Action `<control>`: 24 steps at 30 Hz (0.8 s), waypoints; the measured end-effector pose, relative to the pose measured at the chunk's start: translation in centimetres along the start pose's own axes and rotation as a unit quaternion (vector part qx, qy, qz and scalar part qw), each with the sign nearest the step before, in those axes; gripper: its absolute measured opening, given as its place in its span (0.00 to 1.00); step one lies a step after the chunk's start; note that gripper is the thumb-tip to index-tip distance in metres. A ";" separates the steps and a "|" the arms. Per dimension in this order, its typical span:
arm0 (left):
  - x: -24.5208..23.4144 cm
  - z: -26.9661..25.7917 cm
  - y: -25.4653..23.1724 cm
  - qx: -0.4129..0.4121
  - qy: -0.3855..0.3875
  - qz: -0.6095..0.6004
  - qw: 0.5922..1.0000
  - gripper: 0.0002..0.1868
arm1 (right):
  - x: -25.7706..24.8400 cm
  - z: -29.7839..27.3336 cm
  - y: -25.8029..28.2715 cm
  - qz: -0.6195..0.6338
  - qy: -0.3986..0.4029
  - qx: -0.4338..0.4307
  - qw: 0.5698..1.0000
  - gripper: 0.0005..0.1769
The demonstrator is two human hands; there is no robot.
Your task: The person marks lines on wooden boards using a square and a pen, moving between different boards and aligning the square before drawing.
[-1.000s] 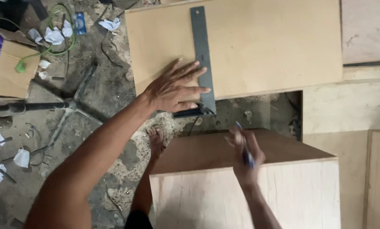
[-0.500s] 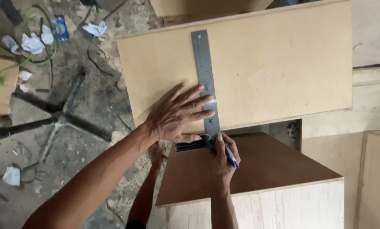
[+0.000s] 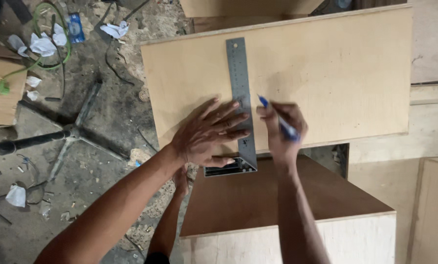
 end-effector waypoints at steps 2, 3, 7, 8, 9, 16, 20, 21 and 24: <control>0.0 0.0 0.3 0.012 -0.017 0.010 1.000 0.39 | 0.9 1.8 -1.5 -0.061 0.042 -0.050 0.996 0.06; 0.2 -0.1 0.2 0.009 -0.022 0.007 1.000 0.38 | 1.2 2.1 -1.4 -0.045 0.043 -0.041 0.997 0.06; 0.2 0.1 0.3 0.010 -0.045 -0.003 0.999 0.37 | 1.7 2.8 -2.7 0.007 0.033 -0.017 0.999 0.08; 0.3 -0.1 0.0 0.010 -0.045 -0.003 0.999 0.37 | 1.9 2.5 -2.3 0.007 0.033 -0.018 0.999 0.08; 0.3 -0.1 0.1 0.010 -0.041 0.015 0.999 0.37 | 2.2 2.6 -1.8 -0.032 0.030 -0.032 0.999 0.09; 0.1 0.0 0.3 0.002 -0.014 0.016 1.000 0.40 | 2.9 5.4 -1.4 -0.241 0.052 -0.092 0.965 0.09; -0.4 0.2 0.5 0.011 -0.010 -0.003 1.000 0.40 | -0.3 3.0 -0.3 -0.319 0.119 -0.082 0.937 0.10; -0.7 0.3 0.1 0.000 -0.008 0.010 1.000 0.39 | -0.9 2.4 0.0 -0.294 0.137 -0.035 0.945 0.09; -0.9 0.2 -0.5 -0.013 0.004 0.014 1.000 0.39 | -1.8 4.0 -0.6 -0.311 0.221 -0.041 0.924 0.10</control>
Point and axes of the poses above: each hand's wrist, its own z-axis towards the middle knuckle, its own x-axis out of the palm, y = z × x, the point moved 1 cm from there along z, towards the middle knuckle, and after that the axes turned 5 degrees about -z, right-handed, at the moved point
